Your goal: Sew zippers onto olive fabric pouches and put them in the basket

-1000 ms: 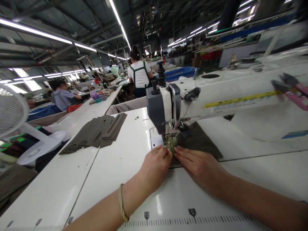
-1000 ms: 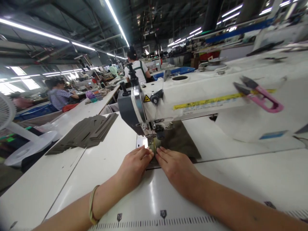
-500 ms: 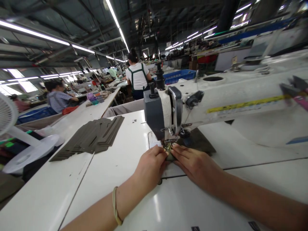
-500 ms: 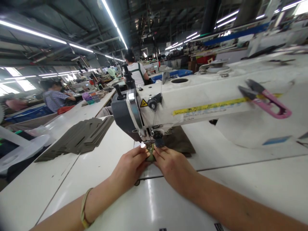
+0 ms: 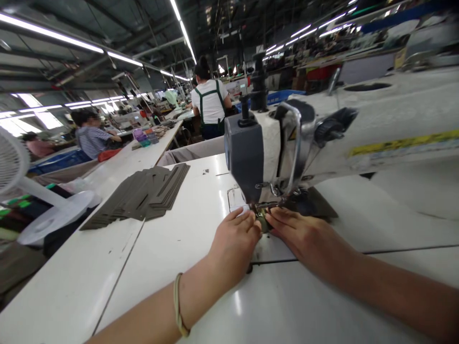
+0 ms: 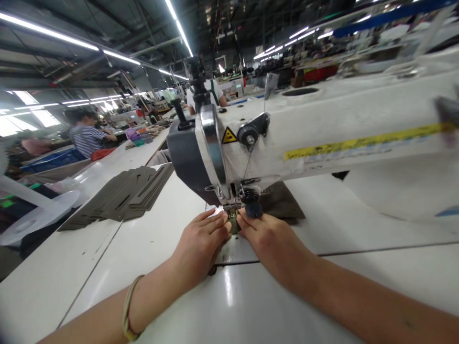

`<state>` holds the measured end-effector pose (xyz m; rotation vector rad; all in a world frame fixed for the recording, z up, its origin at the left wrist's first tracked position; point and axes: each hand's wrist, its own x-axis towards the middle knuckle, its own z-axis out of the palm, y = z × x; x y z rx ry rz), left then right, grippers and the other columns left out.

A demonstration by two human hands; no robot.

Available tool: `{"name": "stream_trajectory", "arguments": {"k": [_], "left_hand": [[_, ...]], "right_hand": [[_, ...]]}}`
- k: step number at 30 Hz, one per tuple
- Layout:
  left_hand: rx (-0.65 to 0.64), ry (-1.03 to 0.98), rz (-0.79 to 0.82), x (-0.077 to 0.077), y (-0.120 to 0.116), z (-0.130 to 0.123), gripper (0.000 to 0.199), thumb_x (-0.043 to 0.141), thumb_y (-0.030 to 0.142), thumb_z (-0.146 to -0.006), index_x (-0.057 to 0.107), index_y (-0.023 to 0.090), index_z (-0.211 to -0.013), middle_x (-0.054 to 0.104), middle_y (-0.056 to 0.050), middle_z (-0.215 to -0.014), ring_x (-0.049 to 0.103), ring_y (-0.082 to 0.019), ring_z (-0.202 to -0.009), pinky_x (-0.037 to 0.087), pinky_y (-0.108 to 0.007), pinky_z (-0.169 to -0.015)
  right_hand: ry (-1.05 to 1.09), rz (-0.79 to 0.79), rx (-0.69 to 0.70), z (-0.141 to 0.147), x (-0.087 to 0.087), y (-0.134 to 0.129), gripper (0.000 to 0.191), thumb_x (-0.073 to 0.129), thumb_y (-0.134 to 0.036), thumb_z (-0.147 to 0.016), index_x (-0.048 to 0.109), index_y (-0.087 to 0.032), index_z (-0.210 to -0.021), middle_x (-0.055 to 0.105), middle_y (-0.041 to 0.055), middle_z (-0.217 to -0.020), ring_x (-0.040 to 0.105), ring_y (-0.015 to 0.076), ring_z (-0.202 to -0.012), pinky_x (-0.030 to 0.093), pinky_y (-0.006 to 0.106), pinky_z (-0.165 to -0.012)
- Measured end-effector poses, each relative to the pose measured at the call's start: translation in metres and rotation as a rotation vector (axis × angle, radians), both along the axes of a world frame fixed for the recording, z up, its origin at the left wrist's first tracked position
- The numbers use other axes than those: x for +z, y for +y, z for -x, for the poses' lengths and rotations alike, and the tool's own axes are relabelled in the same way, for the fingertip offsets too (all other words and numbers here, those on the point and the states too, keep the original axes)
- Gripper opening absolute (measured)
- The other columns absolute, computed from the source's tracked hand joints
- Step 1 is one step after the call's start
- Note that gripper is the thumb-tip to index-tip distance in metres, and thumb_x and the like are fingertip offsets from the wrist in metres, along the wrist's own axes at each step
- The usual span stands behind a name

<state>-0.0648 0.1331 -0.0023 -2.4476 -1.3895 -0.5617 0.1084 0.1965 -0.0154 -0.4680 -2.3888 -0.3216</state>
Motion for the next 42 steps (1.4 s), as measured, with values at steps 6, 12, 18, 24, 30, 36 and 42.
{"name": "stream_trajectory", "arguments": {"k": [6, 12, 18, 24, 30, 36, 42], "left_hand": [[0.008, 0.01, -0.004, 0.001, 0.006, 0.003, 0.018, 0.045, 0.016, -0.089, 0.061, 0.011, -0.087, 0.068, -0.009, -0.098, 0.062, -0.019, -0.099, 0.043, -0.035, -0.098], [0.032, 0.001, 0.045, 0.006, 0.005, 0.002, 0.015, 0.047, 0.015, -0.088, 0.061, 0.013, -0.084, 0.068, -0.006, -0.096, 0.063, -0.018, -0.097, 0.041, -0.034, -0.099], [0.036, 0.006, 0.079, 0.005, 0.005, 0.004, 0.012, 0.048, 0.014, -0.087, 0.06, 0.015, -0.085, 0.068, -0.005, -0.096, 0.062, -0.018, -0.098, 0.04, -0.034, -0.099], [0.035, -0.006, 0.077, 0.002, 0.008, 0.006, 0.011, 0.05, 0.014, -0.086, 0.06, 0.015, -0.082, 0.068, -0.005, -0.097, 0.062, -0.018, -0.097, 0.04, -0.034, -0.1], [0.079, -0.021, 0.041, -0.004, 0.007, 0.003, 0.012, 0.051, 0.016, -0.086, 0.061, 0.013, -0.081, 0.068, -0.008, -0.099, 0.062, -0.019, -0.098, 0.04, -0.035, -0.1], [0.073, -0.044, 0.041, -0.005, 0.007, 0.003, 0.011, 0.052, 0.016, -0.086, 0.06, 0.015, -0.079, 0.069, -0.005, -0.095, 0.063, -0.017, -0.095, 0.039, -0.034, -0.101], [0.063, -0.094, 0.026, -0.005, 0.007, 0.005, 0.011, 0.051, 0.016, -0.086, 0.061, 0.016, -0.081, 0.069, -0.006, -0.096, 0.063, -0.016, -0.095, 0.039, -0.035, -0.102]], "right_hand": [[0.006, 0.027, 0.015, 0.002, 0.003, 0.003, 0.032, 0.033, -0.007, -0.089, 0.065, -0.01, -0.091, 0.069, 0.011, -0.09, 0.066, 0.0176, -0.081, 0.056, 0.027, -0.071], [-0.024, 0.108, 0.013, 0.001, 0.002, 0.005, 0.026, 0.039, -0.006, -0.085, 0.063, -0.014, -0.09, 0.069, 0.0084, -0.091, 0.066, 0.0174, -0.083, 0.056, 0.028, -0.071], [-0.021, 0.142, 0.02, 0.002, 0.0, 0.007, 0.025, 0.04, -0.006, -0.084, 0.063, -0.016, -0.089, 0.069, 0.0084, -0.091, 0.066, 0.0183, -0.082, 0.056, 0.028, -0.069], [-0.001, 0.101, 0.006, 0.004, 0.002, 0.007, 0.028, 0.038, -0.004, -0.085, 0.063, -0.016, -0.087, 0.07, 0.0069, -0.086, 0.066, 0.0171, -0.079, 0.056, 0.026, -0.066], [0.017, 0.043, 0.002, 0.005, -0.001, 0.005, 0.027, 0.038, -0.003, -0.084, 0.064, -0.011, -0.089, 0.07, 0.0094, -0.086, 0.067, 0.0174, -0.076, 0.056, 0.026, -0.066], [-0.018, 0.097, 0.003, 0.004, -0.006, 0.008, 0.024, 0.043, -0.006, -0.084, 0.064, -0.012, -0.093, 0.069, 0.0103, -0.09, 0.067, 0.0187, -0.078, 0.056, 0.028, -0.066], [-0.019, 0.127, 0.004, 0.004, -0.008, 0.009, 0.024, 0.043, -0.006, -0.084, 0.064, -0.013, -0.092, 0.069, 0.0105, -0.092, 0.067, 0.0193, -0.079, 0.055, 0.028, -0.065]]}}
